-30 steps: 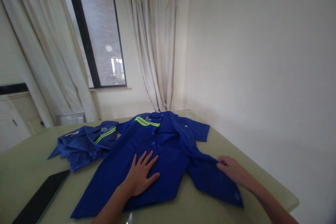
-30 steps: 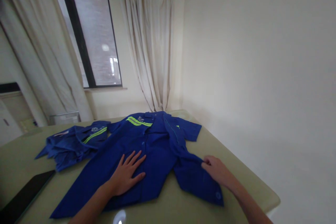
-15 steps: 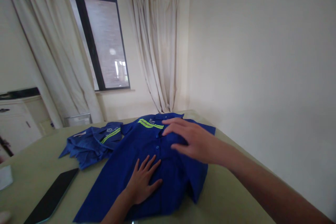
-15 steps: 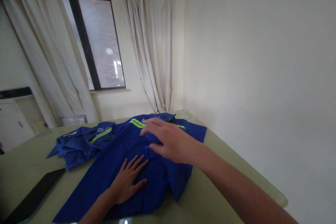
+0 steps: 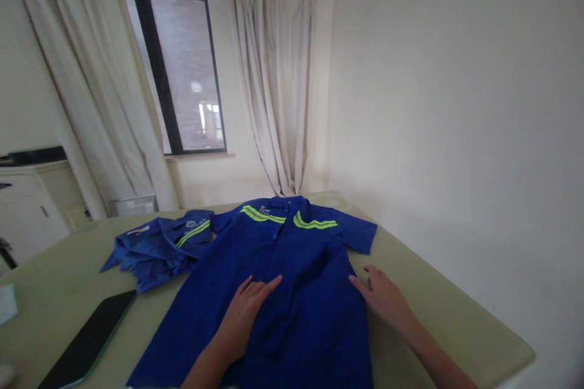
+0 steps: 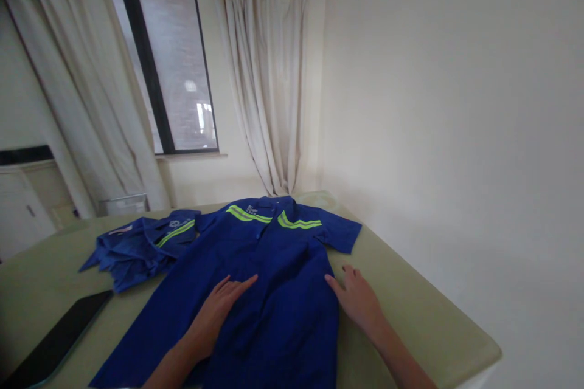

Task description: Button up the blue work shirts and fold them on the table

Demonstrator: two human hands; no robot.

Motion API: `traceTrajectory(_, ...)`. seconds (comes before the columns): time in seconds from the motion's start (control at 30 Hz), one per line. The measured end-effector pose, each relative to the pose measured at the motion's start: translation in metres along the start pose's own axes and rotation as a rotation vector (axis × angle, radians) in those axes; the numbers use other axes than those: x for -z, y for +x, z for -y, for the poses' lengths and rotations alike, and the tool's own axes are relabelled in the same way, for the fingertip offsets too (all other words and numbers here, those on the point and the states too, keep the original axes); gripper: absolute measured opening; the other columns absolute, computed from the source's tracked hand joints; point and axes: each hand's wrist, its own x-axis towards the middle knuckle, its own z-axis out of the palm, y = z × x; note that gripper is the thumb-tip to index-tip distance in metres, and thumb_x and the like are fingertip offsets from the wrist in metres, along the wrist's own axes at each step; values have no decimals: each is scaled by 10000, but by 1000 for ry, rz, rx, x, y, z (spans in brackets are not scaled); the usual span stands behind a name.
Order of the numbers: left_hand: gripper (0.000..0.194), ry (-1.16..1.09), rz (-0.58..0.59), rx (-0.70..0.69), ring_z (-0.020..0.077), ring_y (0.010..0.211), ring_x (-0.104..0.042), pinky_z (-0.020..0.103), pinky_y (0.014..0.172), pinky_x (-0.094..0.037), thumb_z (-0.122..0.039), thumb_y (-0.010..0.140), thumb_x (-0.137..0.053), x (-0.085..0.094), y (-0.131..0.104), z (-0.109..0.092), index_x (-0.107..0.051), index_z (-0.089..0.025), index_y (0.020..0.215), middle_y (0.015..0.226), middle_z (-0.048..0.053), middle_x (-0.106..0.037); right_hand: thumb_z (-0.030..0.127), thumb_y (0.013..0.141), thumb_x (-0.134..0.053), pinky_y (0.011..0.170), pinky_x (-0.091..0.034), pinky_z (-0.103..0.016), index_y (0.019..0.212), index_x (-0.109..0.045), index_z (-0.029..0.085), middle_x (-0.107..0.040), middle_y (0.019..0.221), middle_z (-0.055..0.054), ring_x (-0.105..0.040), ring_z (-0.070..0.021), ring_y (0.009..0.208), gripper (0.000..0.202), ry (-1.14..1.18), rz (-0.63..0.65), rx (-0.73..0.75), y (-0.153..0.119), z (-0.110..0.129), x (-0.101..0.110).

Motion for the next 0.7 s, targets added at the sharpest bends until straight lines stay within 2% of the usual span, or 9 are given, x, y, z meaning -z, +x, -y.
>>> traceTrajectory(0.1,567,-58,54,212,253,1326,-580,380,1146,-421,-387,886,-539,3,13,-1,-538,-371,1453,1456,-6,-618,639,928,-473,863,-520,-403,1018,-700,198,-746,972,-115,-694,-306,929,504,187,98,47,-16,-12,-5)
traceTrajectory(0.2,543,-137,39,439,235,1227,-660,345,996,-523,-322,937,-403,8,28,-1,-525,-330,1466,1419,1,-652,664,874,-530,825,-532,-397,844,-667,227,-744,908,-81,-684,-297,897,458,371,174,175,-18,3,-12)
traceTrajectory(0.27,564,-134,18,499,267,1193,-681,377,936,-547,-332,941,-390,10,34,-3,-487,-310,1496,1376,30,-683,657,879,-492,811,-546,-401,873,-657,238,-746,912,-78,-690,-295,917,450,525,163,133,-11,15,-15)
traceTrajectory(0.37,573,-123,-17,507,284,1204,-674,399,927,-543,-345,937,-415,9,33,-6,-457,-340,1508,1356,19,-695,677,898,-403,737,-566,-391,956,-658,245,-745,864,-81,-711,-280,862,505,793,116,-46,8,27,-5)
traceTrajectory(0.43,533,-132,-65,498,267,1254,-643,387,969,-521,-335,952,-394,5,28,-7,-499,-350,1475,1392,1,-672,698,855,-493,604,-545,-341,953,-644,245,-729,800,-59,-684,-236,689,487,914,34,-113,18,28,12)
traceTrajectory(0.5,510,-167,-101,483,249,1279,-624,365,992,-506,-309,965,-365,2,22,-5,-542,-342,1442,1403,-8,-664,665,790,-646,437,-427,-255,954,-611,249,-724,810,-23,-548,-138,480,448,979,-27,-103,24,23,32)
traceTrajectory(0.6,517,-213,-77,374,231,1226,-650,341,988,-502,-260,944,-406,0,19,-3,-566,-346,1428,1335,-9,-706,628,757,-715,346,-223,-199,951,-571,241,-725,862,-10,-349,-51,360,456,932,-11,-53,29,10,53)
traceTrajectory(0.63,516,-213,-55,312,226,1197,-662,337,984,-502,-243,934,-421,0,20,-3,-586,-351,1412,1302,-6,-721,632,763,-697,347,-228,-201,935,-568,233,-718,852,-13,-362,-55,363,453,879,-17,-42,32,5,56)
traceTrajectory(0.7,499,-205,-7,202,216,1143,-678,330,971,-504,-210,927,-413,0,22,-6,-653,-352,1341,1245,3,-739,635,795,-628,381,-329,-225,908,-576,224,-698,806,-21,-482,-103,428,430,740,-62,-15,43,-3,54)
